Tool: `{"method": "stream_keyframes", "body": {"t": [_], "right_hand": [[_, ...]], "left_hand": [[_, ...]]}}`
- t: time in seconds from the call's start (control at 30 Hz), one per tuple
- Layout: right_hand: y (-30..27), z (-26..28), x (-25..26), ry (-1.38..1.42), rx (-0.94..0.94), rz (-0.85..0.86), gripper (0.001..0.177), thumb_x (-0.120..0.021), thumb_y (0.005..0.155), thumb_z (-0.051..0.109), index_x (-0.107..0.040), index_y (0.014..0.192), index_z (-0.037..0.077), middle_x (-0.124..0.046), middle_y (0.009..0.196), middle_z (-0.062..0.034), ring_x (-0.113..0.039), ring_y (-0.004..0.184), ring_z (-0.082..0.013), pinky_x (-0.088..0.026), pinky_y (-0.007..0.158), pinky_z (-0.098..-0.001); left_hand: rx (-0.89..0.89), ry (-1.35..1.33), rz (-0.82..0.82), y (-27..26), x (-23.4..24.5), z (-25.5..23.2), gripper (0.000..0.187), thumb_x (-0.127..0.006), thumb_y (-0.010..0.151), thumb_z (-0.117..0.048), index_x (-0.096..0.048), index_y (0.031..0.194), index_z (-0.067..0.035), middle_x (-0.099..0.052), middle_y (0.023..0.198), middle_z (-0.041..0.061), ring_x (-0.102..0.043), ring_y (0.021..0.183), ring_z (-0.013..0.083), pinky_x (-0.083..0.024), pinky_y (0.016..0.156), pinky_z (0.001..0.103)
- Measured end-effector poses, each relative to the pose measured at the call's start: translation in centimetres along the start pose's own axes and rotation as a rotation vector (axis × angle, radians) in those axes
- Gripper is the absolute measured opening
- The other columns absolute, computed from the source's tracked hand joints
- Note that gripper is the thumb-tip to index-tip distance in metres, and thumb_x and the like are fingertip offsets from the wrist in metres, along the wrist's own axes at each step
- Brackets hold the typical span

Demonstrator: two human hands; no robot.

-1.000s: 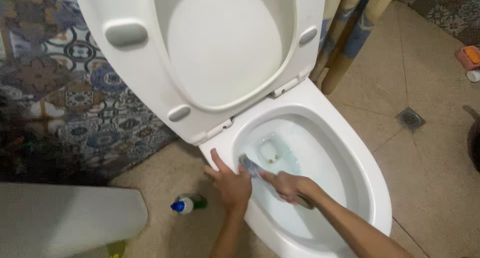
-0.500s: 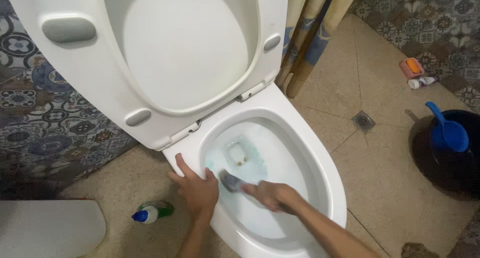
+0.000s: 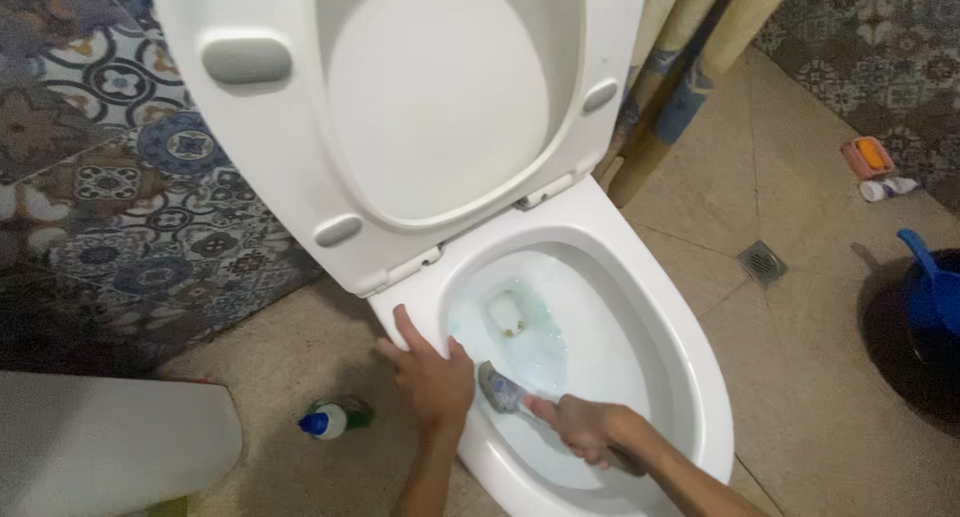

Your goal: The person pours green toilet cleaner into the bowl and scrubs the interior with a toilet brush. The person repeatedly scrubs the bowl's surface and water, focusing on the rim and sides.

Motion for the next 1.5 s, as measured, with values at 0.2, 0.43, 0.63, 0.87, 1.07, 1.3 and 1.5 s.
{"method": "stream_keyframes", "body": {"t": [0.2,0.43,0.63,0.87,1.07,1.3,1.5], "right_hand": [[1.4,6.1,1.5,-0.028,0.017,-0.157,0.083,-0.026,0.102,0.072,-0.054,0.075,-0.002,-0.048,0.053,-0.0068,-0.052,0.041,-0.0201,-0.047,0.041,-0.0381],[4.1,7.1,-0.9,0.065,0.264,-0.080,0.019,-0.029,0.100,0.044,-0.027,0.116,0.053,-0.059,0.060,-0.0058,-0.058,0.042,-0.0206,-0.056,0.043,-0.0415],[-1.3,1.4,-0.5,0.076,0.029,-0.072,0.082,-0.033,0.107,0.069,-0.059,0.112,-0.009,-0.042,0.056,-0.0054,-0.043,0.043,-0.0188,-0.041,0.043,-0.0385],[-1.2,2.3,0.6,-0.069,-0.061,-0.102,0.082,-0.030,0.102,0.074,-0.057,0.072,0.003,-0.047,0.052,-0.0059,-0.048,0.039,-0.0190,-0.046,0.043,-0.0384],[0.4,8.0,0.2,0.119,0.128,-0.159,0.076,-0.028,0.105,0.064,-0.050,0.064,0.004,-0.043,0.049,-0.0065,-0.047,0.037,-0.0216,-0.048,0.044,-0.0407],[-2.7,3.7,-1.8,0.069,0.123,-0.091,0.088,-0.026,0.105,0.069,-0.051,0.067,-0.006,-0.044,0.048,-0.0103,-0.050,0.036,-0.0202,-0.049,0.041,-0.0357],[-4.6,1.7,-0.8,0.019,-0.086,-0.061,0.094,-0.029,0.098,0.076,-0.057,0.121,-0.011,-0.044,0.056,0.0003,-0.044,0.042,-0.0150,-0.038,0.040,-0.0368]], "left_hand": [[-0.077,0.006,-0.029,0.3,-0.3,0.3,0.087,-0.069,0.087,-0.017,-0.014,0.156,-0.016,-0.033,0.134,0.024,-0.066,0.098,0.0418,-0.065,0.072,0.044],[-0.059,-0.011,-0.018,0.0,-0.3,0.1,0.085,-0.067,0.088,-0.018,-0.016,0.156,-0.016,-0.035,0.134,0.023,-0.067,0.102,0.0422,-0.065,0.078,0.046],[-0.015,0.012,-0.019,0.2,-0.3,0.0,0.089,-0.068,0.087,-0.018,-0.012,0.157,-0.020,-0.030,0.141,0.026,-0.066,0.106,0.0462,-0.064,0.082,0.047],[-0.035,-0.003,-0.025,0.4,-0.4,-0.2,0.091,-0.069,0.086,-0.015,-0.010,0.156,-0.019,-0.025,0.143,0.031,-0.063,0.106,0.0505,-0.065,0.079,0.048],[-0.052,-0.003,-0.026,0.2,-0.1,-0.1,0.088,-0.068,0.086,-0.019,-0.013,0.156,-0.017,-0.033,0.137,0.025,-0.068,0.102,0.0458,-0.066,0.079,0.046],[-0.083,0.069,-0.050,0.0,0.1,-0.3,0.087,-0.069,0.086,-0.019,-0.016,0.156,-0.017,-0.036,0.134,0.025,-0.069,0.096,0.0448,-0.065,0.076,0.046],[-0.115,0.008,-0.068,0.4,-0.4,0.1,0.087,-0.066,0.085,-0.018,-0.015,0.156,-0.017,-0.037,0.134,0.026,-0.069,0.100,0.0444,-0.068,0.074,0.043]]}}
Point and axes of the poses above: each hand's wrist, its own y-axis towards the middle knuckle, its own x-axis out of the back of the hand, z = x × y, the point moved 4 cm from there along y, towards the middle knuckle
